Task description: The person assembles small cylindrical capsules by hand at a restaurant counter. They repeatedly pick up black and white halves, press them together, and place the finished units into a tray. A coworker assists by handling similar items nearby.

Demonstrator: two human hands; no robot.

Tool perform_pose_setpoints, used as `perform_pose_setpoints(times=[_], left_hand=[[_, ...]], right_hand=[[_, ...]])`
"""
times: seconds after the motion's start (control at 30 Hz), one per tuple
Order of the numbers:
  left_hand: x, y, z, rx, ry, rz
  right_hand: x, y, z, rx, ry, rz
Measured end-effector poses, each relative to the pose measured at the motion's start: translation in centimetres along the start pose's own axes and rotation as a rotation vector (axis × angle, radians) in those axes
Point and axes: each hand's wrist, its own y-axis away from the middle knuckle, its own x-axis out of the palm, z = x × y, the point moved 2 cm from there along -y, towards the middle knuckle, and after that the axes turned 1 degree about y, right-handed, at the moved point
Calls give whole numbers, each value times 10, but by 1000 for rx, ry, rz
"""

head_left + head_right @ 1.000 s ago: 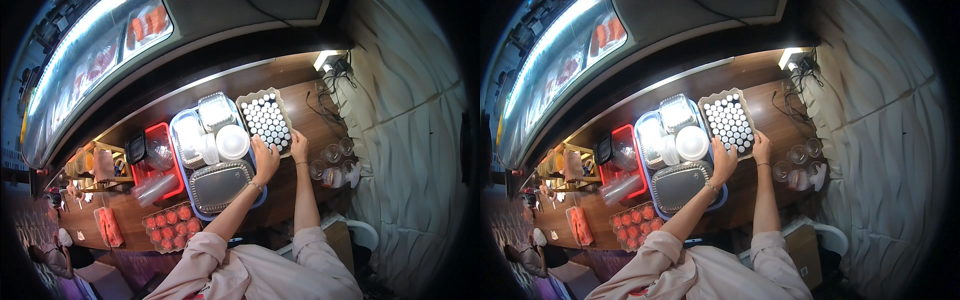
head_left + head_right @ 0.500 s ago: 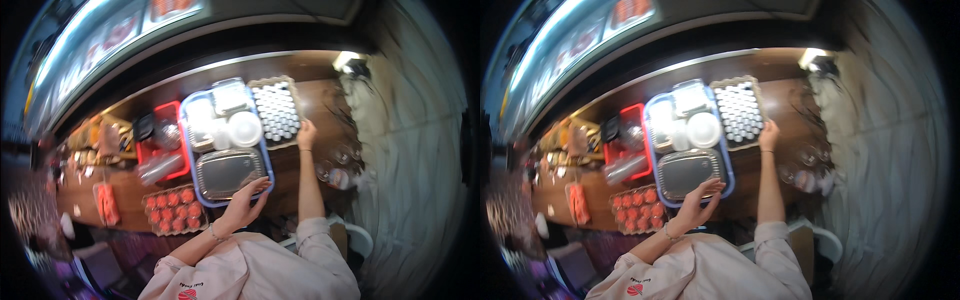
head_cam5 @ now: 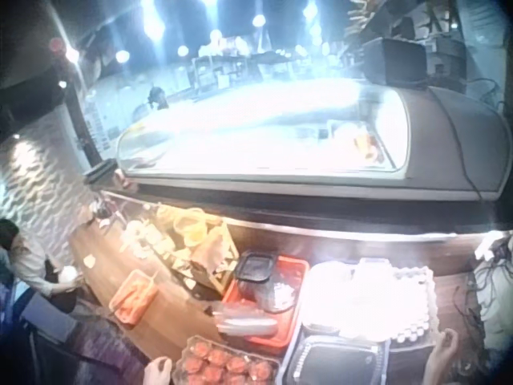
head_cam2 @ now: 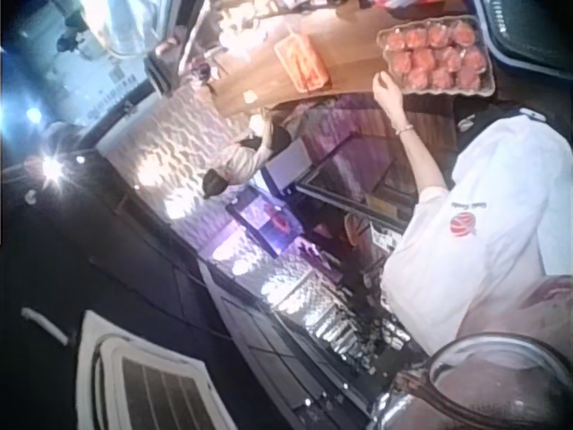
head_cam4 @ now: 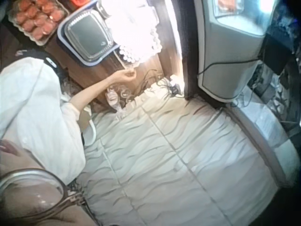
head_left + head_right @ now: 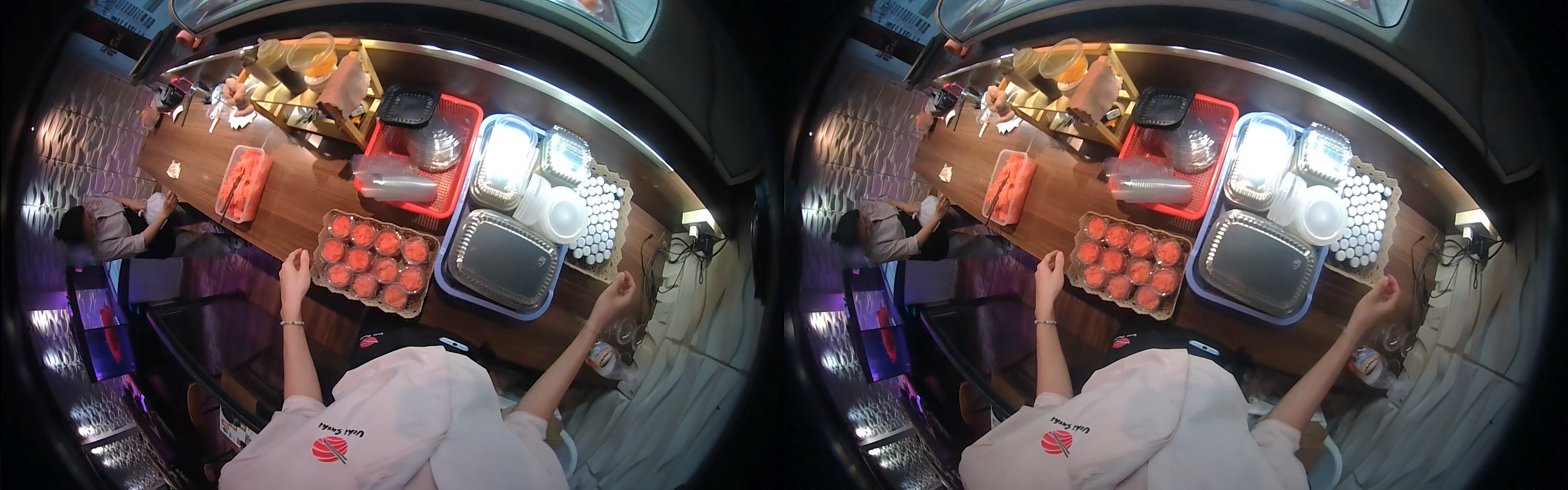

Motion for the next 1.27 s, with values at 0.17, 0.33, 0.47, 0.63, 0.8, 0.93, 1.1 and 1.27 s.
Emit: perform_pose_setpoints(times=[0.17, 0.33, 0.47, 0.63, 0.8, 0.93, 1.1, 1.27], left_hand=[[10, -13, -22, 87, 117, 133], [23, -44, -19, 183, -19, 206], [23, -68, -7, 246, -59, 365], [30, -85, 29, 303, 65, 460], [35, -82, 25, 472, 88, 464], [30, -72, 35, 437, 44, 497], [-16, -52, 22, 429, 18, 437], [-79, -27, -28, 433, 1, 368]], right_hand=[[30, 164, 197, 232, -212, 1017], [116, 295, 152, -1, 244, 1371], [161, 328, 113, 7, 365, 1371], [175, 333, 108, 115, 149, 1316], [180, 344, 99, 129, 382, 1226], [161, 332, 121, 35, 293, 1240], [143, 328, 154, -147, 227, 1168], [115, 316, 202, -144, 201, 1259]])
